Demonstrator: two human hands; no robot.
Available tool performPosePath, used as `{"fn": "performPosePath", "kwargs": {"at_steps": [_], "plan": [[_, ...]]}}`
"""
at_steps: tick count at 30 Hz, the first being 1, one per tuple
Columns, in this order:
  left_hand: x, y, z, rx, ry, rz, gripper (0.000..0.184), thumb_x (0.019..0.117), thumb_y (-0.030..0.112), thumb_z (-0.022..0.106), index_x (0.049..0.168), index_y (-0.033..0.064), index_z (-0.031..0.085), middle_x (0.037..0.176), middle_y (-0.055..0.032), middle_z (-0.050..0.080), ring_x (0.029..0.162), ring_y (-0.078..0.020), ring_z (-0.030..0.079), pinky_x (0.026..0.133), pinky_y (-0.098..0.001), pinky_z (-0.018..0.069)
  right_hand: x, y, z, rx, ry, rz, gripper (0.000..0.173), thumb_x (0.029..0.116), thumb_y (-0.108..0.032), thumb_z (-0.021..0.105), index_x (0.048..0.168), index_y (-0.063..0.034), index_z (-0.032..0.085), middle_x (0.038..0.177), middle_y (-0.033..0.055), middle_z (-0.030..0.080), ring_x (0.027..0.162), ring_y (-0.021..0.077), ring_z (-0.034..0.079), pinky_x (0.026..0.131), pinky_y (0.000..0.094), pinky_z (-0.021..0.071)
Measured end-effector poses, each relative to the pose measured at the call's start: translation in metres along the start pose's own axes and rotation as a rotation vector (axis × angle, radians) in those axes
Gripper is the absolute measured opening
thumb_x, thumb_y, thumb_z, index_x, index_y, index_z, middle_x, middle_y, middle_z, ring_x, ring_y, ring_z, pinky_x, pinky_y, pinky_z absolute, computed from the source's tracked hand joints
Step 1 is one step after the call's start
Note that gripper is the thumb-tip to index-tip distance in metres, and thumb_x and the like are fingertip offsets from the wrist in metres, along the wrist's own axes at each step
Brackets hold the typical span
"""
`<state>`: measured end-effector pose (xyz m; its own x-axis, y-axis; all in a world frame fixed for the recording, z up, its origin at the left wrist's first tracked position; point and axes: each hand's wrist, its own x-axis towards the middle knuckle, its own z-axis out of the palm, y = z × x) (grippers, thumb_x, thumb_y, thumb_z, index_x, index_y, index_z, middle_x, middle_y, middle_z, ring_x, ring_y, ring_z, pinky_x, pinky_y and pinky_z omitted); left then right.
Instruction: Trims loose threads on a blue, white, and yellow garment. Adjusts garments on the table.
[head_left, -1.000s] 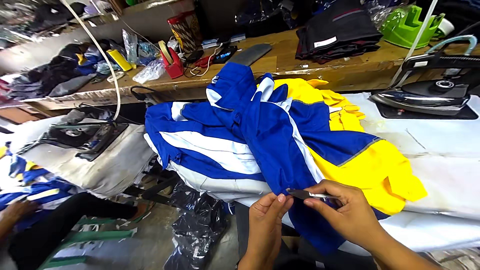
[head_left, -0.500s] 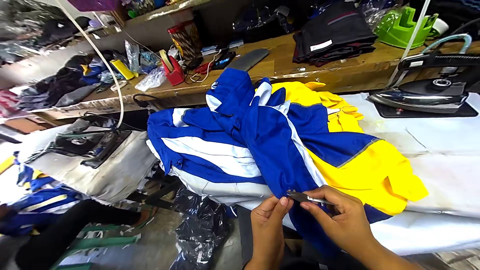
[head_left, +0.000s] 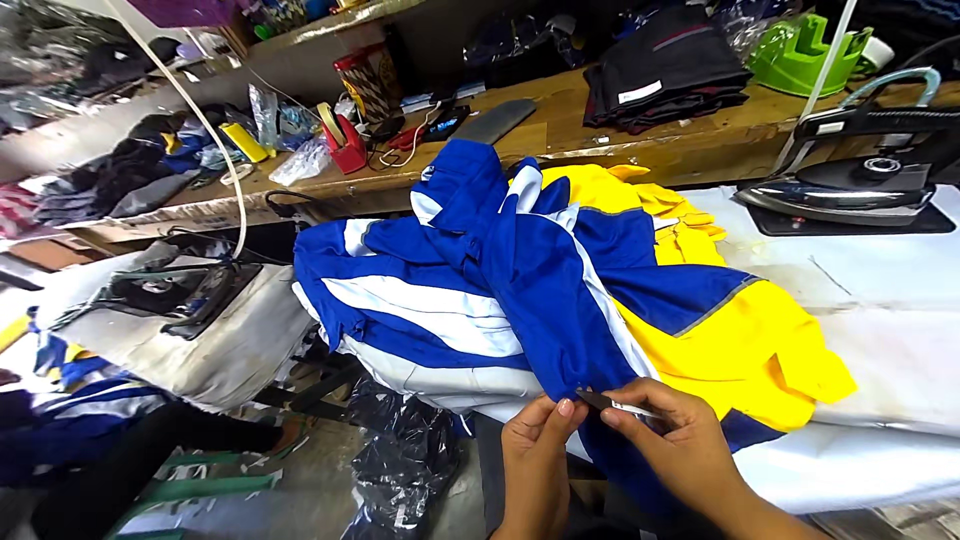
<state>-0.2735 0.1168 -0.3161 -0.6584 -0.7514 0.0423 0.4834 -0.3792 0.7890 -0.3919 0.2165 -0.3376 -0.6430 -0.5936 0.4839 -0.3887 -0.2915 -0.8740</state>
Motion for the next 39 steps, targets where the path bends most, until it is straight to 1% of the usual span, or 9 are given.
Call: {"fn": "performPosePath", "kwargs": {"at_steps": [4, 6, 10, 14, 16, 19, 22, 28, 39], "plan": [[0.001, 0.002, -0.004, -0.024, -0.003, -0.024, 0.015, 0.0987, 0.002, 0.059, 0.098, -0.0020, 0.074, 0.098, -0.0132, 0.077, 0.092, -0.0156, 0.075, 0.090, -0.0297, 0.0598, 0.000, 0.000, -0.005, -0.136, 0.034, -0.100, 0.023, 0.0935, -0.028, 0.074, 0.102, -0.0070, 0.074, 0.087, -0.0038, 0.068, 0.072, -0.0074, 0.055, 0.061, 0.0061, 0.0434], [0.000, 0.002, -0.004, -0.035, -0.009, -0.038, 0.015, 0.0984, 0.002, 0.060, 0.098, -0.0025, 0.074, 0.098, -0.0142, 0.076, 0.091, -0.0164, 0.075, 0.089, -0.0303, 0.0601, 0.001, -0.001, -0.008, -0.245, 0.052, -0.153, 0.026, 0.0942, -0.031, 0.073, 0.102, -0.0060, 0.075, 0.084, -0.0023, 0.067, 0.072, -0.0081, 0.055, 0.060, 0.0052, 0.0414], [0.000, 0.002, -0.005, -0.033, -0.016, -0.044, 0.015, 0.0980, 0.002, 0.060, 0.096, -0.0025, 0.075, 0.095, -0.0148, 0.076, 0.089, -0.0174, 0.076, 0.088, -0.0308, 0.0605, 0.005, 0.001, -0.008, -0.371, 0.053, -0.216, 0.028, 0.0956, -0.034, 0.071, 0.102, -0.0071, 0.076, 0.083, -0.0006, 0.068, 0.074, -0.0044, 0.058, 0.062, 0.0079, 0.0450], [0.001, 0.006, -0.007, -0.003, -0.014, -0.052, 0.016, 0.0975, 0.002, 0.060, 0.093, -0.0020, 0.074, 0.091, -0.0140, 0.077, 0.085, -0.0169, 0.076, 0.085, -0.0300, 0.0611, 0.009, 0.003, -0.010, -0.453, 0.045, -0.303, 0.028, 0.0986, -0.036, 0.068, 0.102, -0.0099, 0.077, 0.085, 0.0015, 0.071, 0.078, 0.0033, 0.064, 0.067, 0.0169, 0.0499], [0.002, 0.007, -0.009, 0.022, -0.021, -0.046, 0.015, 0.0965, 0.003, 0.061, 0.091, -0.0014, 0.074, 0.088, -0.0128, 0.076, 0.083, -0.0158, 0.075, 0.084, -0.0294, 0.0610, 0.011, 0.004, -0.011, -0.488, 0.037, -0.352, 0.028, 0.0996, -0.036, 0.066, 0.101, -0.0100, 0.078, 0.085, 0.0032, 0.073, 0.079, 0.0064, 0.066, 0.068, 0.0203, 0.0507], [0.004, 0.008, -0.012, 0.057, -0.037, -0.032, 0.014, 0.0955, 0.003, 0.063, 0.088, -0.0001, 0.075, 0.086, -0.0109, 0.076, 0.082, -0.0139, 0.075, 0.083, -0.0289, 0.0610, 0.015, 0.005, -0.012, -0.512, 0.020, -0.408, 0.027, 0.1007, -0.035, 0.065, 0.099, -0.0103, 0.078, 0.085, 0.0041, 0.074, 0.079, 0.0081, 0.067, 0.067, 0.0215, 0.0496], [0.006, 0.008, -0.013, 0.078, -0.054, -0.021, 0.015, 0.0952, 0.003, 0.062, 0.088, 0.0007, 0.075, 0.086, -0.0100, 0.076, 0.083, -0.0136, 0.074, 0.084, -0.0289, 0.0606, 0.017, 0.008, -0.013, -0.488, -0.003, -0.413, 0.027, 0.1010, -0.034, 0.065, 0.097, -0.0095, 0.077, 0.084, 0.0042, 0.073, 0.078, 0.0078, 0.067, 0.066, 0.0209, 0.0498], [0.006, 0.011, -0.014, 0.057, -0.055, -0.030, 0.015, 0.0953, 0.002, 0.061, 0.089, 0.0002, 0.075, 0.087, -0.0105, 0.076, 0.083, -0.0133, 0.074, 0.084, -0.0281, 0.0604, 0.015, 0.009, -0.017, -0.425, -0.037, -0.351, 0.028, 0.1003, -0.035, 0.066, 0.101, -0.0088, 0.075, 0.085, 0.0027, 0.072, 0.078, 0.0042, 0.065, 0.067, 0.0169, 0.0497], [0.010, 0.016, -0.017, 0.177, -0.116, 0.027, 0.015, 0.0954, 0.003, 0.062, 0.092, 0.0005, 0.076, 0.087, -0.0083, 0.076, 0.083, -0.0121, 0.074, 0.084, -0.0281, 0.0605, 0.022, 0.004, -0.019, -0.484, -0.086, -0.413, 0.029, 0.1011, -0.036, 0.064, 0.102, -0.0099, 0.076, 0.086, 0.0042, 0.073, 0.078, 0.0080, 0.066, 0.066, 0.0216, 0.0490]]}}
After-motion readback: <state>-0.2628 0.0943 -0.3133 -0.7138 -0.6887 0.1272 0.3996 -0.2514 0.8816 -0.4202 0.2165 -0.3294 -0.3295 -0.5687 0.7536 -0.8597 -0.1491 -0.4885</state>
